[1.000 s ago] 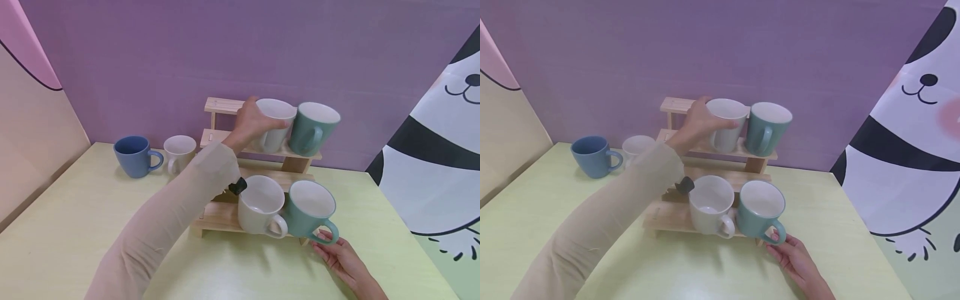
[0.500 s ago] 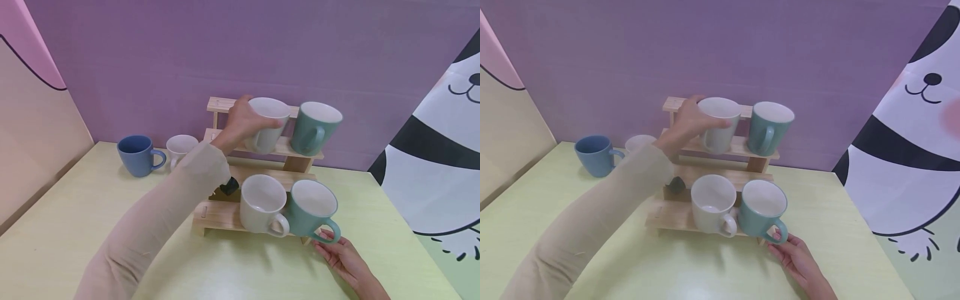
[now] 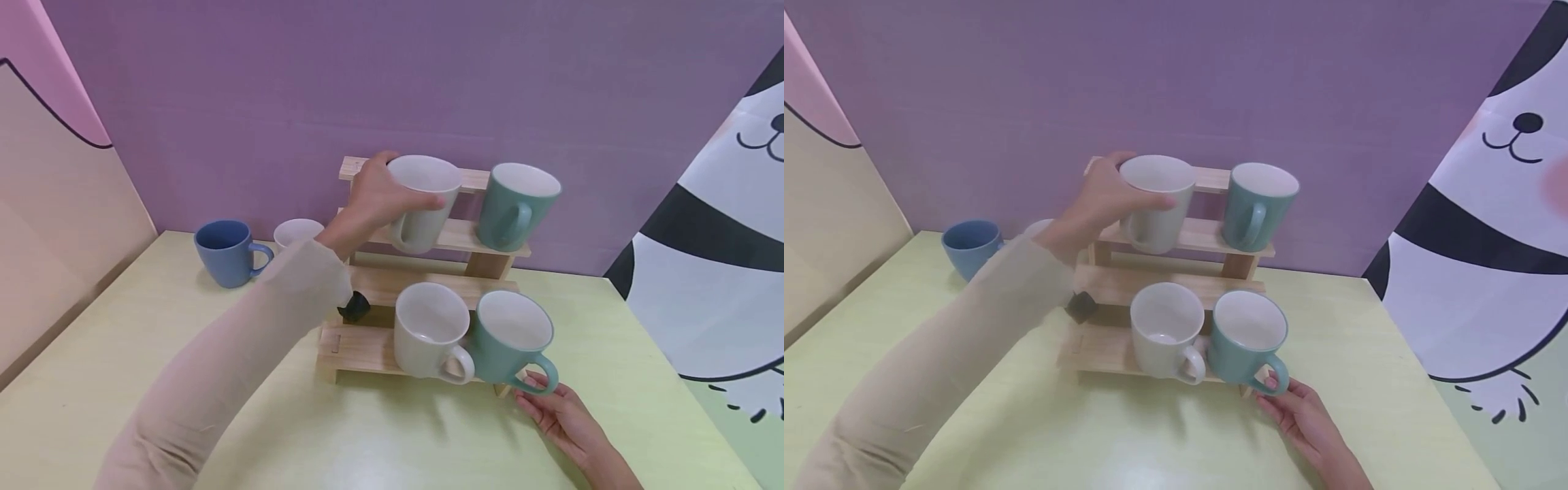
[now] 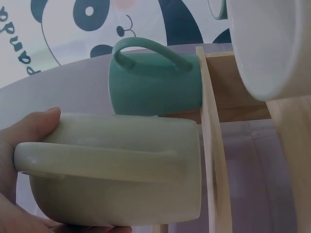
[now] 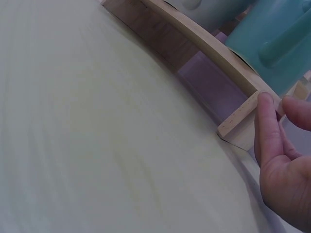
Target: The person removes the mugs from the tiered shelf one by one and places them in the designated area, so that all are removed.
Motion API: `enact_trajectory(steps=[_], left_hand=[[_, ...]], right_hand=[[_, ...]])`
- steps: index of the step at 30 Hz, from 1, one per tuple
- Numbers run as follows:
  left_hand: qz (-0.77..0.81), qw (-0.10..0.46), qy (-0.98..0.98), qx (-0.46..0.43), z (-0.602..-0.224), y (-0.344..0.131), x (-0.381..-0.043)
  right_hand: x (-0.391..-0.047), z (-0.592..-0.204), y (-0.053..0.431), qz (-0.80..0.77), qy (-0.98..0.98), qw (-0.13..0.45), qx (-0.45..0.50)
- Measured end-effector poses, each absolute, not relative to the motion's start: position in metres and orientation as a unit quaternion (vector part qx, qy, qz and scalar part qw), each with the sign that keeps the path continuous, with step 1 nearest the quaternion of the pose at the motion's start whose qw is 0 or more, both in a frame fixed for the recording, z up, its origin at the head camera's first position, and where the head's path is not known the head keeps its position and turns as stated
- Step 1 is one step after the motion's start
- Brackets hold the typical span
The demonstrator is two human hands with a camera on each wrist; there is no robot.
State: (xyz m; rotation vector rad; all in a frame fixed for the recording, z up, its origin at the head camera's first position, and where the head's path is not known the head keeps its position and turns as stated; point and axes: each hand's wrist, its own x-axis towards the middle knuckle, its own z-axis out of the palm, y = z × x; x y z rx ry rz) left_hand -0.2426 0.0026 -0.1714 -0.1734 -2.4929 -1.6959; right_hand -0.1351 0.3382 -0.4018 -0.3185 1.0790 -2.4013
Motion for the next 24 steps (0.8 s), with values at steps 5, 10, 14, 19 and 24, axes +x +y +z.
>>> enact_trajectory(steps=[5,10,14,19,24], left_hand=[[-0.571,0.062,-0.815,-0.073,-0.171,-0.005,-0.239],[-0.569,0.061,-0.816,-0.078,-0.172,-0.015,-0.234],[-0.574,0.06,-0.812,-0.086,-0.172,-0.025,-0.231],[-0.578,0.06,-0.809,-0.087,-0.174,-0.037,-0.228],[-0.58,0.061,-0.808,-0.083,-0.176,-0.05,-0.224]], right_hand=[[-0.135,-0.402,0.339,-0.88,0.392,0.243,-0.109],[-0.135,-0.402,0.34,-0.88,0.392,0.245,-0.104],[-0.136,-0.402,0.34,-0.883,0.388,0.244,-0.102],[-0.136,-0.402,0.339,-0.883,0.388,0.242,-0.104],[-0.135,-0.402,0.339,-0.883,0.391,0.242,-0.095]])
